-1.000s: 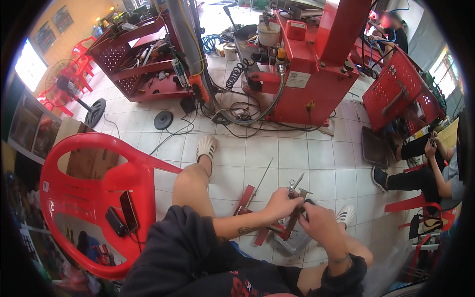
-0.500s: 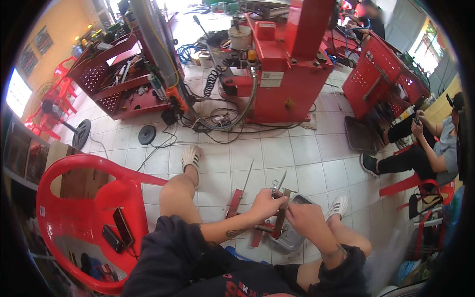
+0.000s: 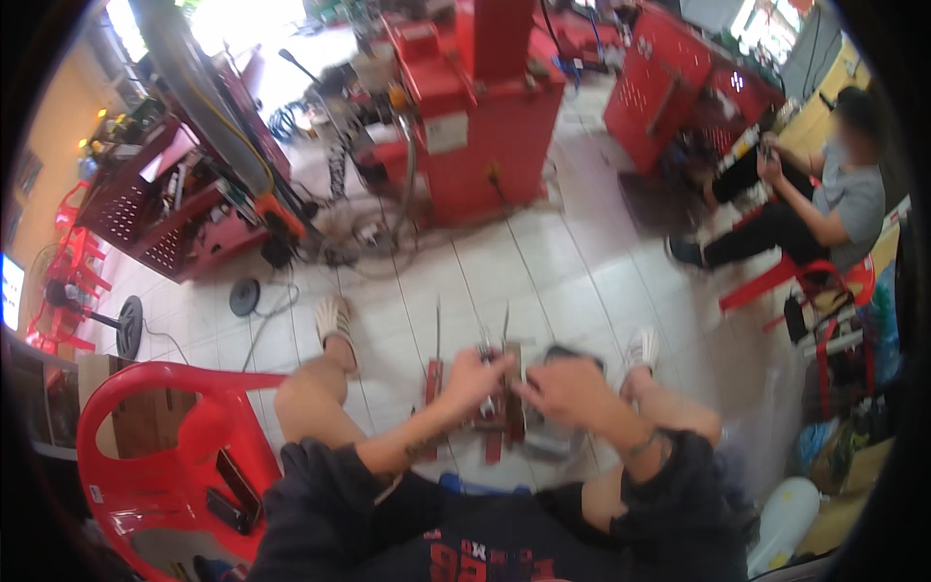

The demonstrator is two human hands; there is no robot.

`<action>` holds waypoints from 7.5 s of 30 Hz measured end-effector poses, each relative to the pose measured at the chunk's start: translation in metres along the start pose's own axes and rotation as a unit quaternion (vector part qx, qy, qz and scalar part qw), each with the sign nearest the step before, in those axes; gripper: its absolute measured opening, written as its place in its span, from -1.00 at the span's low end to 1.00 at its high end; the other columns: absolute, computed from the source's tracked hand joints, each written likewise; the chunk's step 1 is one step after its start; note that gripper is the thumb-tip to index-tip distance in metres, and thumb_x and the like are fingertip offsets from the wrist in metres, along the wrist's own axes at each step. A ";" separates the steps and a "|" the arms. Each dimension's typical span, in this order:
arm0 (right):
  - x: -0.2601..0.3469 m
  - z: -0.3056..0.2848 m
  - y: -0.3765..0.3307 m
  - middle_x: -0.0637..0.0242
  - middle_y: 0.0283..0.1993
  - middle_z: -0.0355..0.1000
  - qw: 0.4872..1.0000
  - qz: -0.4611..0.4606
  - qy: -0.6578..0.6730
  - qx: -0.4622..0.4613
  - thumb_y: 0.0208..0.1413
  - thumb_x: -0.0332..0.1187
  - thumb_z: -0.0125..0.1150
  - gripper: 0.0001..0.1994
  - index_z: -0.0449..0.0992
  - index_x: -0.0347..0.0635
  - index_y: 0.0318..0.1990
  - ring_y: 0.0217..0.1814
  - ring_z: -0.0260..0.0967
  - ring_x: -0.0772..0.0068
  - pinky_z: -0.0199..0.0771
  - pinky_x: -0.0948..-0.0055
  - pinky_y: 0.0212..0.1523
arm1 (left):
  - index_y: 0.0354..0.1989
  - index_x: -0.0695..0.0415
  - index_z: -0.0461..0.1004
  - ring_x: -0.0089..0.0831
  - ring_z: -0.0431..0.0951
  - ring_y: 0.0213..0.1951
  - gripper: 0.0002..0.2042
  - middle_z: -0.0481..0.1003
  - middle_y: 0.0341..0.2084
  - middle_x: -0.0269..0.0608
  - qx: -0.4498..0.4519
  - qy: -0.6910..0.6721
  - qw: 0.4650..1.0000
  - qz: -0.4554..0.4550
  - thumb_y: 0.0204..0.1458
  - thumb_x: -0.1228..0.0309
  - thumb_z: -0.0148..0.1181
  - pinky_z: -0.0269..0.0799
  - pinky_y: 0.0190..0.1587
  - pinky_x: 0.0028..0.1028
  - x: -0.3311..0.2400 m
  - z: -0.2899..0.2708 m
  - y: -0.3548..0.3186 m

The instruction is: The person sits on the floor and assembles a metal bracket using a wrench and a screwdriver. They pick up a metal plate, insert a bolt, and tighten it with a wrench. They also use a screwdriver to adjust a screw on the bracket. The person handles the parts and tools directly on the floor.

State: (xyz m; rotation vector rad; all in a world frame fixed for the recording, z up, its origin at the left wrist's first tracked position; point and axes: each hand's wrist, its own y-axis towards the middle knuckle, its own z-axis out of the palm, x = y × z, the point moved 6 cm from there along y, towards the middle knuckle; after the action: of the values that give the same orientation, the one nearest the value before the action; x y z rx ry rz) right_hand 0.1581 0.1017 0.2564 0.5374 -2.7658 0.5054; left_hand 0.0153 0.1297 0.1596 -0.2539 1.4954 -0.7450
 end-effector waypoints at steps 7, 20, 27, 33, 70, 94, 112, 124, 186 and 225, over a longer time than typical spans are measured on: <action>-0.050 -0.044 -0.016 0.11 -0.49 0.47 0.983 0.118 0.070 -0.122 0.21 -0.10 0.18 -0.70 0.52 -0.18 -0.29 -0.42 0.46 0.05 0.40 0.18 -0.36 | -0.24 0.23 0.50 -0.51 0.51 -0.39 -0.79 0.52 -0.41 -0.29 0.011 -0.153 0.988 0.014 0.28 0.30 0.13 0.47 -0.38 -0.39 -0.029 0.000 -0.003; -0.017 0.002 -0.012 0.14 -0.53 0.43 0.966 0.066 0.222 -0.115 0.20 -0.05 0.22 -0.66 0.47 -0.17 -0.34 -0.46 0.43 0.06 0.35 0.19 -0.44 | -0.22 0.26 0.48 -0.54 0.48 -0.52 -0.73 0.51 -0.48 -0.25 -0.016 -0.029 0.998 0.056 0.24 0.25 0.18 0.39 -0.64 -0.43 -0.015 0.007 0.000; -0.014 0.013 -0.004 0.08 -0.42 0.48 0.967 0.011 0.197 -0.159 0.25 -0.17 0.14 -0.75 0.40 -0.18 -0.29 -0.34 0.47 -0.09 0.42 0.06 -0.35 | -0.31 0.30 0.49 -0.59 0.48 -0.37 -0.81 0.51 -0.47 -0.23 -0.006 0.019 0.998 0.066 0.25 0.39 0.16 0.50 -0.43 -0.48 -0.026 0.021 -0.010; -0.014 0.022 -0.003 0.07 -0.31 0.50 0.986 0.037 0.122 -0.106 0.27 -0.19 0.10 -0.75 0.35 -0.22 -0.24 -0.28 0.49 -0.08 0.47 0.06 -0.31 | -0.28 0.34 0.44 -0.45 0.58 -0.31 -0.78 0.50 -0.38 -0.19 -0.028 0.029 0.997 0.072 0.24 0.38 0.17 0.65 -0.35 -0.43 -0.019 0.014 -0.003; 0.003 0.012 -0.002 0.17 -0.20 0.43 0.957 -0.100 0.202 -0.182 0.20 -0.32 0.16 -0.83 0.44 -0.19 -0.14 -0.13 0.44 0.03 0.48 0.15 -0.21 | -0.22 0.41 0.44 -0.38 0.62 -0.31 -0.75 0.56 -0.36 -0.05 -0.025 -0.032 0.998 0.055 0.25 0.37 0.15 0.69 -0.30 -0.34 -0.014 0.013 -0.011; -0.003 0.017 0.001 0.02 -0.26 0.44 0.979 -0.021 0.171 -0.112 0.15 -0.37 0.18 -0.85 0.43 -0.28 -0.25 -0.16 0.43 -0.14 0.46 0.05 -0.18 | -0.26 0.43 0.47 -0.40 0.62 -0.34 -0.70 0.55 -0.38 -0.08 -0.045 0.053 0.994 0.083 0.22 0.34 0.17 0.65 -0.38 -0.39 -0.015 0.006 -0.014; 0.018 0.000 0.005 0.05 -0.25 0.50 0.971 -0.117 0.174 -0.119 -0.03 -0.47 0.32 -0.78 0.54 -0.21 -0.18 -0.20 0.49 -0.04 0.51 0.18 -0.18 | -0.19 0.33 0.54 -0.48 0.60 -0.38 -0.70 0.57 -0.45 -0.15 -0.034 0.090 0.994 0.052 0.19 0.27 0.20 0.56 -0.36 -0.41 -0.011 -0.010 -0.016; 0.011 0.020 -0.002 0.18 -0.17 0.47 0.947 -0.218 0.221 -0.081 -0.08 -0.63 0.17 -0.74 0.53 -0.19 -0.18 -0.08 0.44 0.04 0.46 0.21 -0.06 | -0.29 0.38 0.51 -0.38 0.58 -0.47 -0.72 0.57 -0.50 -0.05 0.033 0.146 0.988 0.030 0.17 0.31 0.19 0.51 -0.41 -0.37 -0.008 0.006 -0.017; -0.230 0.397 -0.005 0.01 -0.03 0.55 0.924 0.351 0.134 0.064 0.00 0.08 0.37 -0.43 0.52 -0.17 0.03 0.05 0.50 -0.03 0.48 0.10 0.04 | 0.06 0.23 0.35 -0.48 0.47 -0.48 -0.59 0.43 -0.40 -0.21 -0.070 -0.049 0.996 -0.040 0.23 0.15 0.14 0.45 -0.48 -0.47 -0.020 -0.013 0.002; -0.216 -0.008 -0.022 0.45 -0.57 0.42 0.889 0.175 0.385 -0.177 0.23 -0.29 0.24 -0.79 0.64 -0.27 -0.30 -0.58 0.28 0.57 0.27 0.49 -0.51 | -0.09 0.19 0.49 -0.55 0.54 -0.42 -0.75 0.56 -0.36 -0.28 -0.015 -0.173 0.984 0.027 0.29 0.26 0.05 0.40 -0.46 -0.51 -0.027 -0.005 -0.007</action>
State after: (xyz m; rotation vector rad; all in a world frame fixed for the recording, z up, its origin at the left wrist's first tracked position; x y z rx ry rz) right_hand 0.3613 0.1520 0.1982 -0.2288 -2.0852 0.1977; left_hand 0.0109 0.1415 0.1848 -0.3455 1.1782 -0.6005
